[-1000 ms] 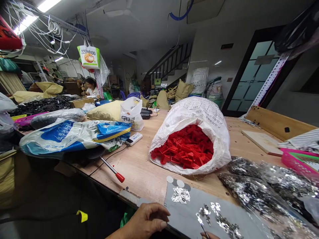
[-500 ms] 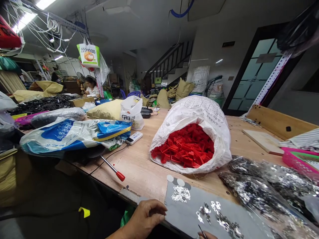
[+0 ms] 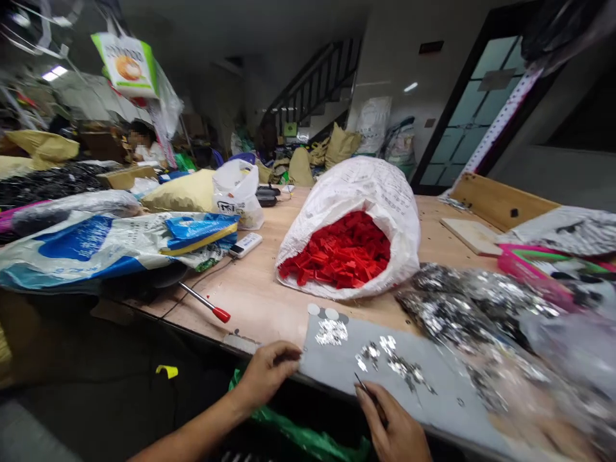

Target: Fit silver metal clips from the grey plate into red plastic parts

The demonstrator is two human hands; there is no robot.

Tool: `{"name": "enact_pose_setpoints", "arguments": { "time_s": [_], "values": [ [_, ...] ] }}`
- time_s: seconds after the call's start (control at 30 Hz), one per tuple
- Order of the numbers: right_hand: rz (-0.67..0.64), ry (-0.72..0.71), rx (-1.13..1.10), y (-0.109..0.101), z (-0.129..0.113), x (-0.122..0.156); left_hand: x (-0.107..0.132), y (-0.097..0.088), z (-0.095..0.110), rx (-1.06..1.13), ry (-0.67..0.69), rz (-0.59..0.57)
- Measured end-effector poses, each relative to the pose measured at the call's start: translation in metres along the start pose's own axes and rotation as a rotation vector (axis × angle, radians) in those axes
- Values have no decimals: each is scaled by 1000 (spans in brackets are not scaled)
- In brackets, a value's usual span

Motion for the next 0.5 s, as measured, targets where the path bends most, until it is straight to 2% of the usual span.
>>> {"name": "enact_pose_setpoints", "arguments": {
  "time_s": [0.13,0.27,0.4,0.5],
  "values": [
    [-13,35,0,-6,-19,5,-2,-8,-2,-143,86,35],
    [-51,71,-16,-2,-22,7,-8,-7,-6,-291,185,6],
    [-42,71,-51,3,-20,4,-18,7,-9,-493,301,-70],
    [-30,60,-57,7,-23,-1,-31,22,-9,-657,337,-141]
  ]
}}
Point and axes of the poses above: each hand's wrist, its own x-axis away from the middle knuckle, its own y-axis out of the palm, z = x × y, the point moved 4 cm from there along -x, towards the middle knuckle, and after that the axes turned 9 degrees about y, right-handed, at the moved point
